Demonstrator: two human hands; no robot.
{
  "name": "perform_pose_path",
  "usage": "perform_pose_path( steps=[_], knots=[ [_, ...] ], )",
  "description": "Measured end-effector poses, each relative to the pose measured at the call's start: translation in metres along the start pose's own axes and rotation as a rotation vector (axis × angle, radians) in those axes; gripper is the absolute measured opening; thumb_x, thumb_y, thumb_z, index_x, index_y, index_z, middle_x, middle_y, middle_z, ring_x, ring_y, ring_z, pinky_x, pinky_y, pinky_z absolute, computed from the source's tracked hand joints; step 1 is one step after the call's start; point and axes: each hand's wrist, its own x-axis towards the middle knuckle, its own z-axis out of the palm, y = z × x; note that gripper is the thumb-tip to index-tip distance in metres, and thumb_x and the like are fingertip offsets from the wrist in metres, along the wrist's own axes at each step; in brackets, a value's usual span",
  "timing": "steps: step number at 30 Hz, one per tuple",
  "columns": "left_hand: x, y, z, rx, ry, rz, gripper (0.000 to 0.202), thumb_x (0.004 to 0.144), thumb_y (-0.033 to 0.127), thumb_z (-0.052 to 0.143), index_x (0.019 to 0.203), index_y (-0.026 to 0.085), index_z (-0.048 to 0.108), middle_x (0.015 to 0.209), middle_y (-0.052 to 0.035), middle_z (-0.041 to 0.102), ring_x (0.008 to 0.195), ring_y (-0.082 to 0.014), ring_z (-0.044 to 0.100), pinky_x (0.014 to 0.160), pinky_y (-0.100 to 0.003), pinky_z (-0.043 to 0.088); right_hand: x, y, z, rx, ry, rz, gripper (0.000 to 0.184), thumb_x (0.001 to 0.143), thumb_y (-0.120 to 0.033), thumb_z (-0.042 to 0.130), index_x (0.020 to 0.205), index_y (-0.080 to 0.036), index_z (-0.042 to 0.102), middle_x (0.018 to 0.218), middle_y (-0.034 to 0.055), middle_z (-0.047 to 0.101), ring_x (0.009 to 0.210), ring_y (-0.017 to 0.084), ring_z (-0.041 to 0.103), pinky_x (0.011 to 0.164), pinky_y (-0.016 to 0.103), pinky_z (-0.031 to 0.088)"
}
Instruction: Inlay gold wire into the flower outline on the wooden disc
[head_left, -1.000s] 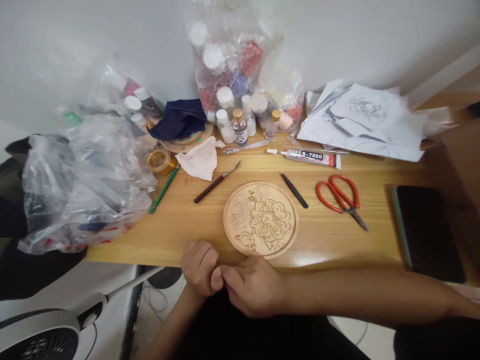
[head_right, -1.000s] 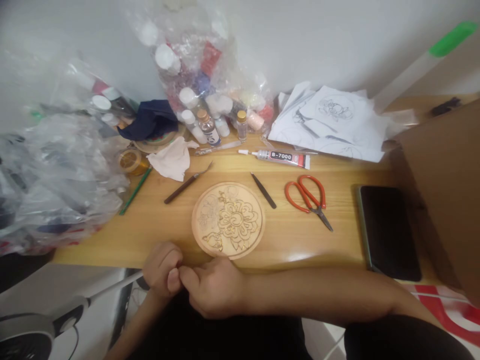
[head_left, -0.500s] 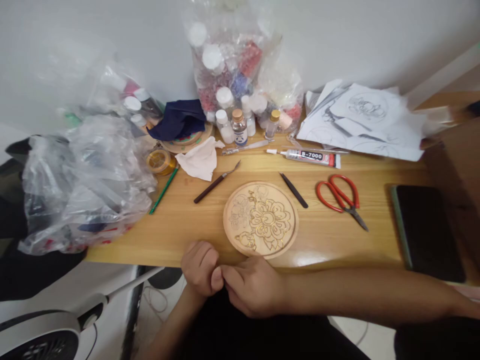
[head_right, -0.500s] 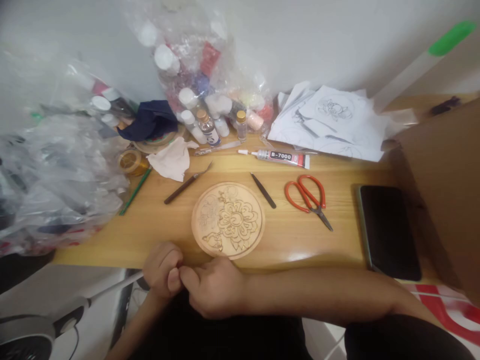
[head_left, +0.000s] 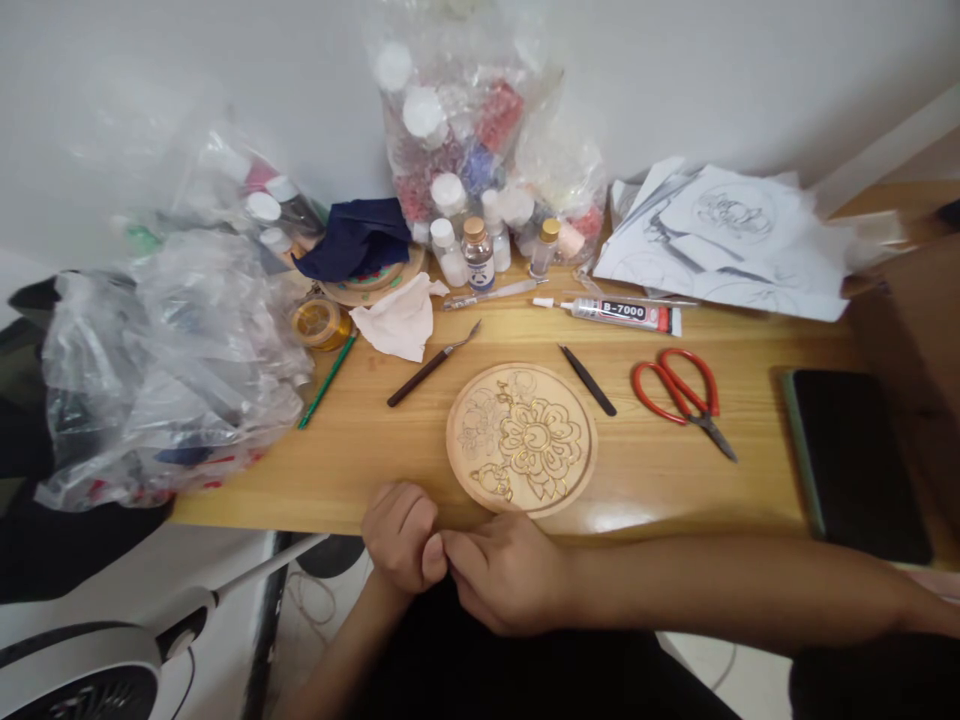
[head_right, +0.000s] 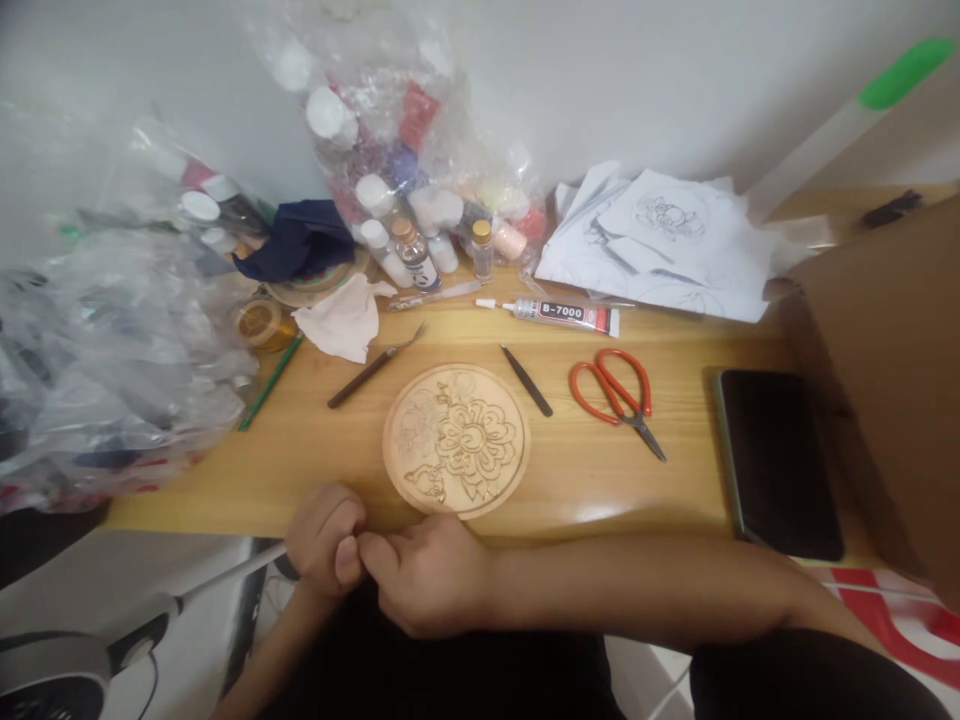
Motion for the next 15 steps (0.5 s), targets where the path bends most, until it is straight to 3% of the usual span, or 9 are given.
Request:
perform_pose_path(
  steps=[15],
  knots=[
    [0.0019,0.0004,-0.0009,0.011,0.002,0.01,0.04,0.1,0.031,0.025,0.064,0.022,0.04,0.056,-0.0007,0.041,0.054,-0.0155,0.037,0.052,-0.031,0.028,-0.0001,0.0006,-0.0022,-0.014,-0.055,-0.014,0.009,0.085,-0.013,0.04,0.089,-0.017,0.047,0.066,-0.0013,0.062,0.05,0.012,0.055,0.046,0.03,0.035]
  ],
)
